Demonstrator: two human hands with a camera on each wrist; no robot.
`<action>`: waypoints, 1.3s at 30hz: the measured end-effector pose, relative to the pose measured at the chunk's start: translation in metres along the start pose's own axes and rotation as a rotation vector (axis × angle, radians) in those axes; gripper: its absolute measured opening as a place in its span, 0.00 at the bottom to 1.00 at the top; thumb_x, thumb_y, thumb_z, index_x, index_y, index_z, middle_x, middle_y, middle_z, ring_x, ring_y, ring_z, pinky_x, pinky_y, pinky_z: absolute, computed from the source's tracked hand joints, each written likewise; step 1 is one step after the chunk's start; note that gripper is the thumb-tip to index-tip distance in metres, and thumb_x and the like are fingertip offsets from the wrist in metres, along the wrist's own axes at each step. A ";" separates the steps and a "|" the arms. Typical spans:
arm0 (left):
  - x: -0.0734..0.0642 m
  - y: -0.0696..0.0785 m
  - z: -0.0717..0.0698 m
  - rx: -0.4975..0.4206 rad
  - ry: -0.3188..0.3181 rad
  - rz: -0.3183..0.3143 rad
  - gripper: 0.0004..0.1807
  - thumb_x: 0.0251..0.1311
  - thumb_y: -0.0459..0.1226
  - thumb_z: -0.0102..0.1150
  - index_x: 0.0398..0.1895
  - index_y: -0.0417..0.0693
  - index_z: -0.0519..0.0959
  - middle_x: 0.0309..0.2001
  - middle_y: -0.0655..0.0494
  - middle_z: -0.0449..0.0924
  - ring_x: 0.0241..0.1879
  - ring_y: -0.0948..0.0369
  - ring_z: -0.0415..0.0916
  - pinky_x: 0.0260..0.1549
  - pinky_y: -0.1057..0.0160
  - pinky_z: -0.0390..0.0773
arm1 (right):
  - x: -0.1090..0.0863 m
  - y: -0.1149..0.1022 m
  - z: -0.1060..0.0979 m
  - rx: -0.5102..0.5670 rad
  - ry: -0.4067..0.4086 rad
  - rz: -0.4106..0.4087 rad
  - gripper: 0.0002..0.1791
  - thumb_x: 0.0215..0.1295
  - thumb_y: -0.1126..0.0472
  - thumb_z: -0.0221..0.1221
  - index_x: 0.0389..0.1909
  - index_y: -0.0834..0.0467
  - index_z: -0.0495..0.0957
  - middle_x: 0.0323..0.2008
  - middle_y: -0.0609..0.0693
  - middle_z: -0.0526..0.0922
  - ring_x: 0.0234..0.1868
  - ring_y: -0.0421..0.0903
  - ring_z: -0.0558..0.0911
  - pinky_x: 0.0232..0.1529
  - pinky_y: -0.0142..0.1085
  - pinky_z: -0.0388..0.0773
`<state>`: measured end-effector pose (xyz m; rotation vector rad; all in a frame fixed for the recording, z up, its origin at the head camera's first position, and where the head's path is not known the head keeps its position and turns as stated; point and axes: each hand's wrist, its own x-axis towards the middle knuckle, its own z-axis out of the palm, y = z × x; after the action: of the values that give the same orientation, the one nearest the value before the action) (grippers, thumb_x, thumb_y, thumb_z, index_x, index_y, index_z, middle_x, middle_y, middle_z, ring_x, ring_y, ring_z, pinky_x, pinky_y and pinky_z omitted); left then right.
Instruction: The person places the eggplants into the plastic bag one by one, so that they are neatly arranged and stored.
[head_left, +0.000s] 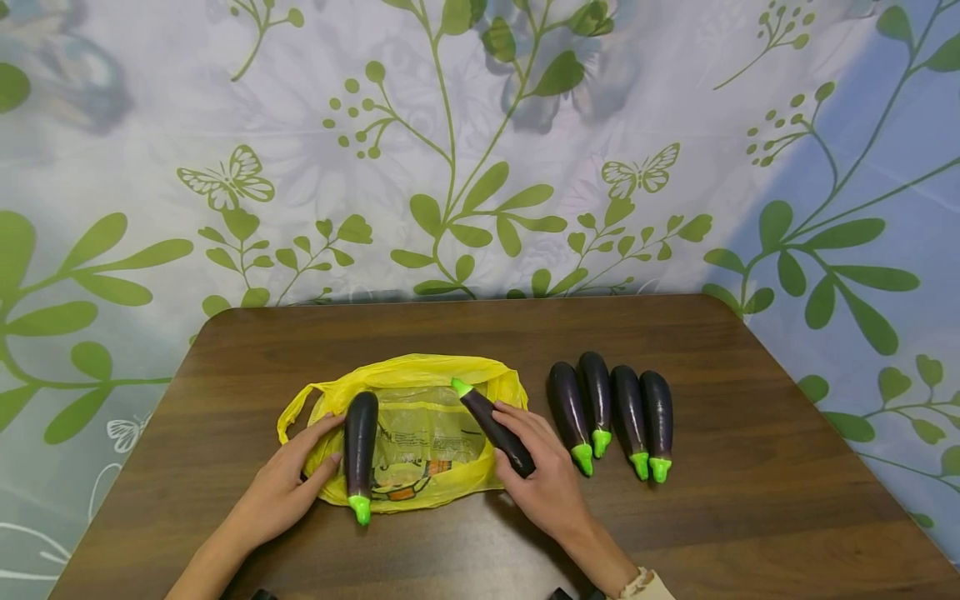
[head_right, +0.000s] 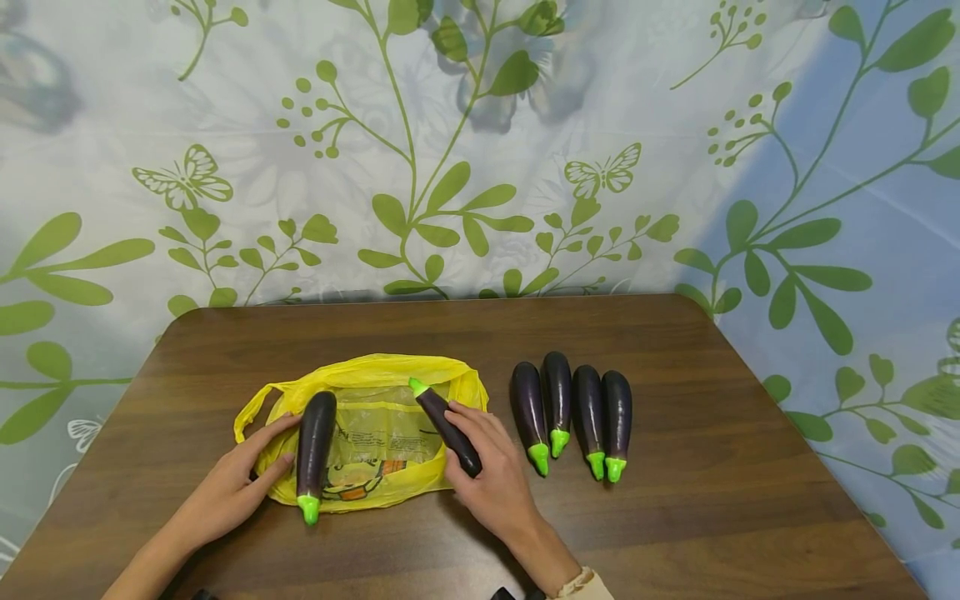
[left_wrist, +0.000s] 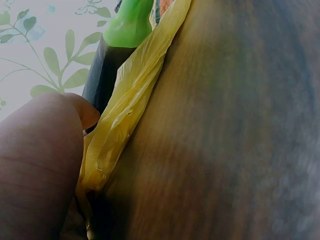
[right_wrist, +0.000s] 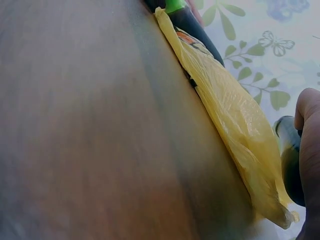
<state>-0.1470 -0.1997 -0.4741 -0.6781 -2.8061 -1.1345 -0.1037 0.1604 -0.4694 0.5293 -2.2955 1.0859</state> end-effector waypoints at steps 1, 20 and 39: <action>0.000 0.000 0.000 0.000 0.000 -0.001 0.27 0.77 0.42 0.56 0.76 0.53 0.67 0.72 0.43 0.71 0.71 0.39 0.67 0.62 0.32 0.69 | 0.000 0.000 0.000 0.000 -0.002 0.003 0.28 0.62 0.68 0.67 0.65 0.53 0.79 0.66 0.51 0.80 0.66 0.50 0.77 0.59 0.27 0.73; 0.000 0.000 0.000 0.001 0.002 0.008 0.27 0.77 0.42 0.55 0.76 0.53 0.67 0.72 0.43 0.71 0.71 0.39 0.67 0.62 0.33 0.69 | 0.001 -0.008 0.008 0.041 -0.022 -0.007 0.29 0.61 0.69 0.67 0.64 0.53 0.79 0.66 0.52 0.79 0.66 0.50 0.77 0.64 0.32 0.72; 0.000 0.000 0.000 0.009 0.006 0.018 0.26 0.77 0.42 0.56 0.75 0.52 0.68 0.71 0.44 0.72 0.71 0.40 0.67 0.62 0.34 0.69 | 0.001 -0.010 0.012 0.034 -0.025 -0.023 0.29 0.61 0.69 0.67 0.64 0.53 0.79 0.66 0.51 0.80 0.66 0.51 0.78 0.61 0.36 0.76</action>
<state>-0.1470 -0.1999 -0.4741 -0.6966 -2.7923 -1.1183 -0.1025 0.1448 -0.4698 0.5840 -2.2902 1.1155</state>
